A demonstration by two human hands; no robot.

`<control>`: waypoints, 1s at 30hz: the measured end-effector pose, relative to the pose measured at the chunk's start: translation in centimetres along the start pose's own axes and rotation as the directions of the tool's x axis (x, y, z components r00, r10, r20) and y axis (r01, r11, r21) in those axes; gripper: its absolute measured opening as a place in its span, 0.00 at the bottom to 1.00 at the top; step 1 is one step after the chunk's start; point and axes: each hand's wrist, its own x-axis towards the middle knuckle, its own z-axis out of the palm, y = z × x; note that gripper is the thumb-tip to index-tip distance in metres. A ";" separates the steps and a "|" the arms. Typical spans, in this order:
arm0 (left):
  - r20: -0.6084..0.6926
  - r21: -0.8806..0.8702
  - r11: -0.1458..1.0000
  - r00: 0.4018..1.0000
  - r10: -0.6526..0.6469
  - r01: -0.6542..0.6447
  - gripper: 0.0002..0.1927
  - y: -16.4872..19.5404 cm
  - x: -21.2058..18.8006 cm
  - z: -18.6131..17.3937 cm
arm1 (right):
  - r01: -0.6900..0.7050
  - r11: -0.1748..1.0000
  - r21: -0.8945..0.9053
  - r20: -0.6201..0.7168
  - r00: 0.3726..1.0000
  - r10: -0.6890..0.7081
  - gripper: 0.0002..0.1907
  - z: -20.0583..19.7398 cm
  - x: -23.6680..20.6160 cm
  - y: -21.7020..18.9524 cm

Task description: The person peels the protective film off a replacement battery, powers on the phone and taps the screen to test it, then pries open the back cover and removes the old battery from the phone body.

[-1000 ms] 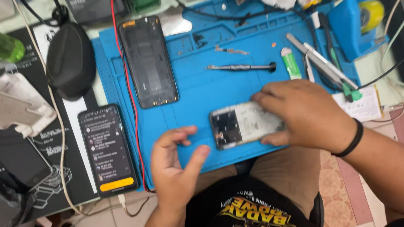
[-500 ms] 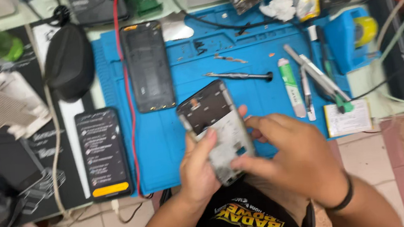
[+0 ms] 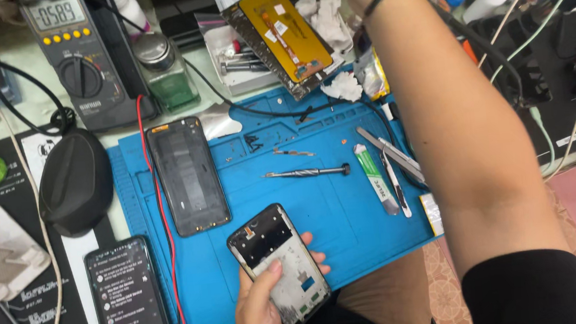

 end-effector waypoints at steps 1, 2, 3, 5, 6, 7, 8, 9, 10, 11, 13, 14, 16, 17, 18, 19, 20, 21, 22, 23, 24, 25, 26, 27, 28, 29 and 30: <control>-0.013 -0.003 1.000 1.000 -0.009 0.009 0.27 0.0 0.2 0.0 | -0.004 0.999 -0.041 0.023 1.000 0.005 0.10 0.0 -0.1 -0.1; -0.008 0.000 1.000 1.000 0.000 0.000 0.27 0.1 0.3 0.0 | -0.009 0.997 -0.076 0.042 0.999 0.012 0.10 0.0 -0.3 -0.1; -0.005 0.002 1.000 1.000 0.009 -0.009 0.27 0.1 0.5 0.1 | -0.010 0.994 -0.110 0.061 0.998 0.017 0.10 0.1 -0.5 -0.2; -0.022 0.012 1.000 1.000 0.002 -0.002 0.28 0.2 0.7 0.1 | -0.004 0.988 -0.153 0.089 0.996 0.018 0.09 0.6 -0.9 -0.6; -0.039 0.017 1.000 0.999 -0.013 0.014 0.28 0.3 0.7 0.0 | 0.003 0.985 -0.175 0.103 0.995 0.015 0.09 0.8 -0.8 -0.9; -0.058 0.022 0.999 0.998 -0.027 0.028 0.29 0.4 0.7 0.0 | 0.006 0.983 -0.186 0.113 0.993 0.016 0.08 1.1 -0.7 -1.2; -0.080 0.036 0.998 0.996 -0.048 0.051 0.30 0.5 0.8 -0.1 | 0.016 0.981 -0.195 0.118 0.993 0.007 0.08 1.4 -0.7 -1.4; -0.103 0.048 0.996 0.992 -0.071 0.076 0.30 0.6 0.9 -0.1 | 0.022 0.980 -0.196 0.122 0.993 0.002 0.08 1.6 -0.8 -1.5; -0.126 0.060 0.993 0.987 -0.095 0.104 0.31 0.7 0.9 -0.2 | 0.030 0.981 -0.194 0.122 0.992 -0.007 0.08 1.7 -1.0 -1.4; -0.118 0.064 0.994 0.989 -0.085 0.093 0.31 0.6 0.8 -0.2 | 0.041 0.982 -0.186 0.124 0.992 -0.018 0.07 1.6 -1.3 -1.2; -0.100 0.073 0.995 0.993 -0.058 0.065 0.32 0.6 0.7 -0.2 | 0.070 0.985 -0.156 0.121 0.991 -0.051 0.07 1.3 -1.7 -0.9; -0.080 0.069 0.996 0.996 -0.048 0.054 0.31 0.5 0.8 -0.2 | 0.100 0.988 -0.119 0.113 0.990 -0.086 0.07 1.1 -1.7 -0.9; -0.048 0.057 0.998 0.998 -0.026 0.029 0.31 0.6 0.5 -0.3 | 0.171 0.985 -0.013 0.107 0.980 -0.168 0.06 1.0 -2.0 -1.6; 0.000 0.024 0.999 1.000 -0.028 0.028 0.32 0.7 0.3 -0.4 | 0.237 0.968 0.080 0.093 0.965 -0.244 0.06 1.2 -2.1 -2.4; 0.049 -0.011 1.000 0.999 -0.024 0.024 0.33 0.9 0.2 -0.5 | 0.297 0.939 0.171 0.079 0.946 -0.313 0.06 1.5 -2.4 -3.3; 0.097 -0.044 0.999 0.995 -0.016 0.020 0.34 1.0 0.1 -0.6 | 0.353 0.893 0.280 0.061 0.921 -0.384 0.06 0.8 -4.8 -3.4; 0.148 -0.083 0.996 0.989 -0.002 0.015 0.35 1.1 -0.1 -0.6 | 0.395 0.833 0.386 0.028 0.898 -0.439 0.06 0.0 -7.4 -3.6; 0.197 -0.122 0.992 0.980 0.012 0.012 0.35 1.2 -0.4 -0.5 | 0.413 0.779 0.471 -0.003 0.884 -0.467 0.05 -0.7 -10.2 -3.9; 0.247 -0.156 0.988 0.969 0.025 0.014 0.36 1.5 -0.7 -0.4 | 0.431 0.717 0.547 -0.033 0.868 -0.496 0.05 -1.4 -13.4 -4.2; 0.269 -0.161 0.987 0.963 0.024 0.021 0.37 1.4 -0.9 0.0 | 0.358 0.742 0.567 -0.031 0.909 -0.416 0.05 -2.3 -16.0 -4.4; 0.294 -0.163 0.986 0.956 0.017 0.033 0.37 1.4 -1.2 0.4 | 0.372 0.764 0.527 -0.018 0.904 -0.427 0.05 -3.0 -18.2 -4.4; 0.316 -0.167 0.985 0.949 0.011 0.045 0.38 1.3 -1.5 0.9 | 0.384 0.784 0.488 -0.002 0.899 -0.439 0.05 -3.7 -20.2 -4.3; 0.334 -0.156 0.987 0.942 0.022 0.032 0.38 1.1 -1.8 1.5 | 0.386 0.791 0.475 0.005 0.898 -0.441 0.05 -4.2 -21.8 -4.2; 0.353 -0.145 0.989 0.935 0.033 0.019 0.38 1.1 -2.3 2.0 | 0.388 0.798 0.461 0.013 0.897 -0.443 0.05 -4.6 -23.3 -4.1; 0.371 -0.136 0.991 0.928 0.046 0.006 0.37 0.9 -2.7 2.6 | 0.378 0.797 0.471 0.013 0.900 -0.435 0.05 -5.0 -24.7 -3.8; 0.376 -0.124 0.992 0.926 0.039 0.008 0.38 0.9 -3.2 3.0 | 0.368 0.808 0.460 0.011 0.908 -0.420 0.05 -5.3 -26.1 -3.5; 0.381 -0.112 0.994 0.924 0.033 0.011 0.38 0.8 -3.7 3.5 | 0.358 0.818 0.450 0.008 0.914 -0.405 0.05 -5.6 -27.5 -3.2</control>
